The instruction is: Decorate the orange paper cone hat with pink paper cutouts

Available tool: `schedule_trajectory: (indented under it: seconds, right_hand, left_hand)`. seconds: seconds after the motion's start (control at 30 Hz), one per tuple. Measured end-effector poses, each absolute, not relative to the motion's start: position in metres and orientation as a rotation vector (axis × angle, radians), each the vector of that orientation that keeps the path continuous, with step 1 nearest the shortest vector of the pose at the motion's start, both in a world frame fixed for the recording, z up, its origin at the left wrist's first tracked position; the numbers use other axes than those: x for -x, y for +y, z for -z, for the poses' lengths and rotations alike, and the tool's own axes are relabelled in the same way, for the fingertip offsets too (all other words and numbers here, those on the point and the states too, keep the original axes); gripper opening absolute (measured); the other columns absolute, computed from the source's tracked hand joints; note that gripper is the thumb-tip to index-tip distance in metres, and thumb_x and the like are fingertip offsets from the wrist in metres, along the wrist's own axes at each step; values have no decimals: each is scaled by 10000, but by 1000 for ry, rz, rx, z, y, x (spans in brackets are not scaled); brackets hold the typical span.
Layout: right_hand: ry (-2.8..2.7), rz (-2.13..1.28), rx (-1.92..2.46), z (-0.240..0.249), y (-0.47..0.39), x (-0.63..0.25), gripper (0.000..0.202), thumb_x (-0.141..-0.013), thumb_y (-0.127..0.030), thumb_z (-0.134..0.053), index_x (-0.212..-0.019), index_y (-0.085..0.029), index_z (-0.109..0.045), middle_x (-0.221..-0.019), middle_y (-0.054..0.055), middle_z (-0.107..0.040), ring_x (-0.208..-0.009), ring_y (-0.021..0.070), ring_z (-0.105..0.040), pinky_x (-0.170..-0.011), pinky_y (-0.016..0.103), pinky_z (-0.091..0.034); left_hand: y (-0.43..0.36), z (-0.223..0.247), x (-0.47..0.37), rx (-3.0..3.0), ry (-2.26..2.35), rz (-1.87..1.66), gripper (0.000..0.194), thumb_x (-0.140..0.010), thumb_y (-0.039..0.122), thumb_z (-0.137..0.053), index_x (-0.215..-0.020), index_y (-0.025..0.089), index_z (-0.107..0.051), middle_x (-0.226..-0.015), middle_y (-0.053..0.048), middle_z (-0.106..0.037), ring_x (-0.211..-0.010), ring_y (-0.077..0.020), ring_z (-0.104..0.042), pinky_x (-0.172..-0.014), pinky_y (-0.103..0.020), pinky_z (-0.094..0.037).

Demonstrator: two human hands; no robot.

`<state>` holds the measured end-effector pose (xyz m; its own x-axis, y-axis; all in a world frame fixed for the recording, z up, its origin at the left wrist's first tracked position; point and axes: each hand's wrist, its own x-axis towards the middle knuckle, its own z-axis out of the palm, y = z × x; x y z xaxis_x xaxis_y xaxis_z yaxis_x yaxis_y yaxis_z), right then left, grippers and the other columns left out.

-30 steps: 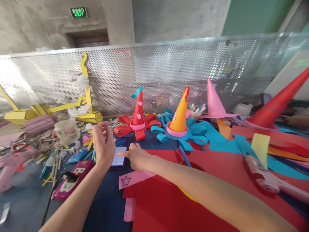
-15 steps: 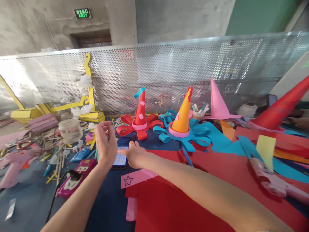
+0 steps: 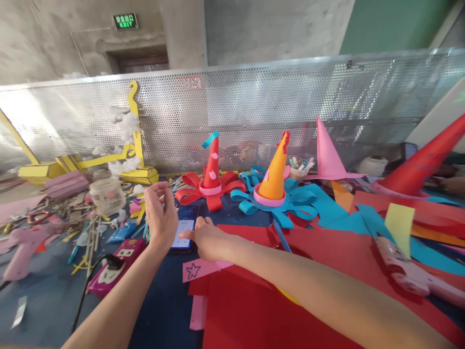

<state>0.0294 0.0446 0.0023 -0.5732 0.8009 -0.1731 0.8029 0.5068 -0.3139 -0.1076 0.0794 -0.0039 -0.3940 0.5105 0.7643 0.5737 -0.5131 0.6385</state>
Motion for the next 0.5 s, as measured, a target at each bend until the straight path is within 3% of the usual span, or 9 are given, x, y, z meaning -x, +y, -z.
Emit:
schedule_trajectory:
  seconds: [0.5]
  right_hand:
    - [2847, 522, -1647, -5, 59, -65, 697, -775, 9, -471, -1419, -256, -480, -1058, 116, -507, -963, 258, -522, -793, 338, -424]
  left_hand:
    - [80, 5, 108, 1697, -1551, 2091, 133, -900, 259, -507, -1022, 206, -517, -971, -46, -605, -937, -192, -608, -793, -324, -459]
